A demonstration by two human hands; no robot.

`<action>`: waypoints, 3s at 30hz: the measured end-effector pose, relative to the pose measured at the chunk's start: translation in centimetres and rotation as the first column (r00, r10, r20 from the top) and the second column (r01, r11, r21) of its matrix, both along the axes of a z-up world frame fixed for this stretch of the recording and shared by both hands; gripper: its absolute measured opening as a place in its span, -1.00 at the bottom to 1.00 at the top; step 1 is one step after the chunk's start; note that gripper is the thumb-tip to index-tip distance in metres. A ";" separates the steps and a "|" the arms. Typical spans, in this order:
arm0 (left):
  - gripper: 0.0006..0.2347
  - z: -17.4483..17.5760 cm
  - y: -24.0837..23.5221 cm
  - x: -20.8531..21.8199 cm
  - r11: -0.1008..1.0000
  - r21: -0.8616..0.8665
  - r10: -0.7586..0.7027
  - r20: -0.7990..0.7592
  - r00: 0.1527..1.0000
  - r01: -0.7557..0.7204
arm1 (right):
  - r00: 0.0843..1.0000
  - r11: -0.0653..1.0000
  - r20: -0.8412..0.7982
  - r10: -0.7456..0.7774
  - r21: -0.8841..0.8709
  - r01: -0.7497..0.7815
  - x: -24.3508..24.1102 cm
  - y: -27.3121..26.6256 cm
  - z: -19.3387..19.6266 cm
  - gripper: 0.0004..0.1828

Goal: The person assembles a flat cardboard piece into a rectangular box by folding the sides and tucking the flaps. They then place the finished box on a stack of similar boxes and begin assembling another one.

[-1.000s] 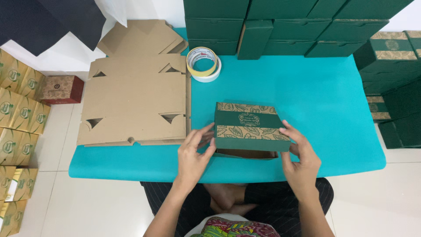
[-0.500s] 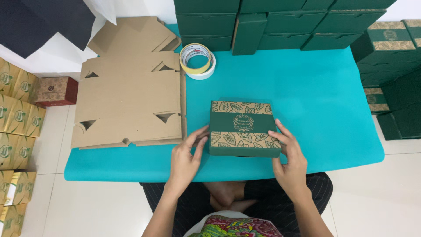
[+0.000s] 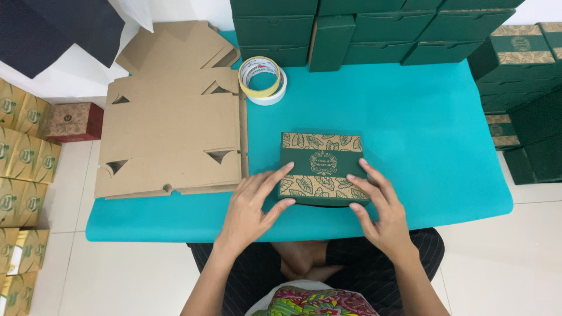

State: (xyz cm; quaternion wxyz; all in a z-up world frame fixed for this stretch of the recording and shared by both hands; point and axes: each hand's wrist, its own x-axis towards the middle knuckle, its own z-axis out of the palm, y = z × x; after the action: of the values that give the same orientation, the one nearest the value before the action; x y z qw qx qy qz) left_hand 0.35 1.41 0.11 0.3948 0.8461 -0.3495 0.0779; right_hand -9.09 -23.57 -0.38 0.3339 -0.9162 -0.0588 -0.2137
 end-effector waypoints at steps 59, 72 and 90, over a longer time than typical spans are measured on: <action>-0.45 2.8 -6.2 1.3 0.966 0.228 0.196 -0.330 0.923 -0.124 | 0.885 0.959 -0.414 -0.212 -0.263 0.107 4.5 3.1 2.2 -0.34; -0.37 -0.9 -3.8 -5.2 0.849 -0.176 0.147 -0.826 0.543 -0.499 | 0.980 0.739 -0.190 0.065 0.669 0.081 -1.4 1.2 -1.5 -0.21; -0.35 -6.0 -28.7 9.4 0.862 -0.318 -0.497 -0.379 0.780 0.394 | 0.796 0.668 -0.195 -0.573 0.452 0.591 8.3 -19.5 -1.7 -0.41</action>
State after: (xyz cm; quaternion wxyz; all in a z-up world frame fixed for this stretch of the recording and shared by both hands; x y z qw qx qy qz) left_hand 9.71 -27.27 -5.86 0.5632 0.6836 -0.4290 -0.1773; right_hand -0.78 -43.03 -2.12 0.4703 -0.7744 0.2986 -0.3000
